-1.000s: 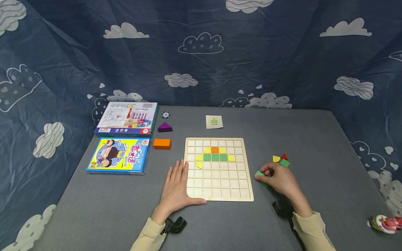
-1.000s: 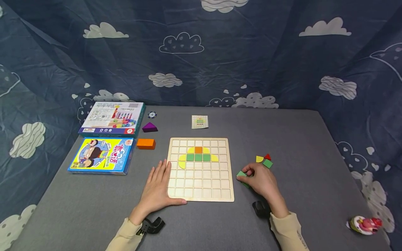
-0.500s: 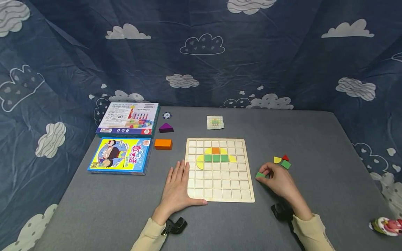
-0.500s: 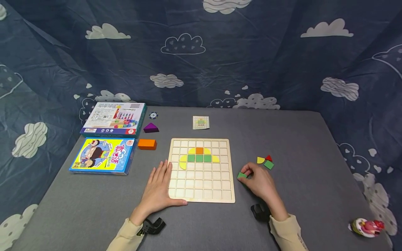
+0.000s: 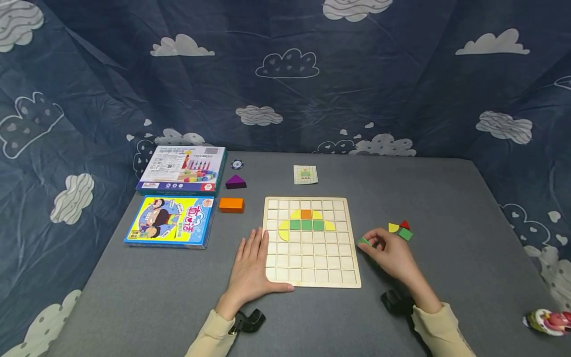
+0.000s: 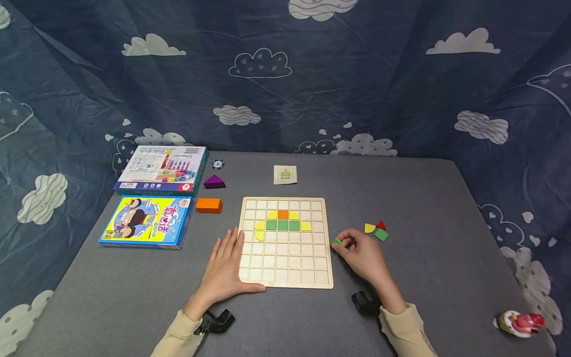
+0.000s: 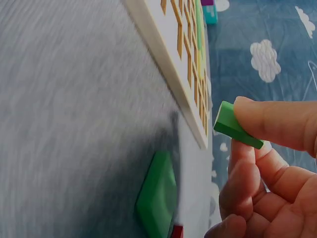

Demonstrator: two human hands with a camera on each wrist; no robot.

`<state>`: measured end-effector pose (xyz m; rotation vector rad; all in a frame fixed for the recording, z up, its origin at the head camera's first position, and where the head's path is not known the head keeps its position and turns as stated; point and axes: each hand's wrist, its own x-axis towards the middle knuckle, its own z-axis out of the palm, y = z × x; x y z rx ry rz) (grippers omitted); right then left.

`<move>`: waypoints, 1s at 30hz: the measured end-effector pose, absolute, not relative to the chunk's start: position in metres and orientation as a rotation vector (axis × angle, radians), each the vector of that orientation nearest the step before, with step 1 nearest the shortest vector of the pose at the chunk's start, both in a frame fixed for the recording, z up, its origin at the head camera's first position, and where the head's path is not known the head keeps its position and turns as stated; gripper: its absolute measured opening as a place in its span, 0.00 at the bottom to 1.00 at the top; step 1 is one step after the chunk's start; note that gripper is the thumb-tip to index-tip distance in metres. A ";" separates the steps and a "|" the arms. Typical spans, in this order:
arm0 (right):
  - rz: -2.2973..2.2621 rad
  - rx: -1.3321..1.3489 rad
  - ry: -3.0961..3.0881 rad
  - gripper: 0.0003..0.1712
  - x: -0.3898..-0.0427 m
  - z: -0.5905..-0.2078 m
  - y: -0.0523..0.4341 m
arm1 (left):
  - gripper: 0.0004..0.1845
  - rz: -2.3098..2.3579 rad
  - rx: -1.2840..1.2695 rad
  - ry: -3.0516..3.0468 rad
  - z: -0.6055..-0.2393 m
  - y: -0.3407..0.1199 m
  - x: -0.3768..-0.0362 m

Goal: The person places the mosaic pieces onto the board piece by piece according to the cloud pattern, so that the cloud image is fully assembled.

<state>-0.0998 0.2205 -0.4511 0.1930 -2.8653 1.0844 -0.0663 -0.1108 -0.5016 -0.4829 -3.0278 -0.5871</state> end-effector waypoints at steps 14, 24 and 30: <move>1.308 0.370 -2.852 0.11 -0.116 -0.450 0.181 | 0.74 -0.584 -0.475 -3.036 -0.501 -0.111 -0.066; 1.318 0.471 -2.838 0.08 -0.130 -0.443 0.147 | 0.74 -0.560 -0.469 -3.040 -0.501 -0.110 -0.066; 1.299 0.463 -2.894 0.06 -0.133 -0.442 0.128 | 0.74 -0.556 -0.470 -3.040 -0.501 -0.110 -0.066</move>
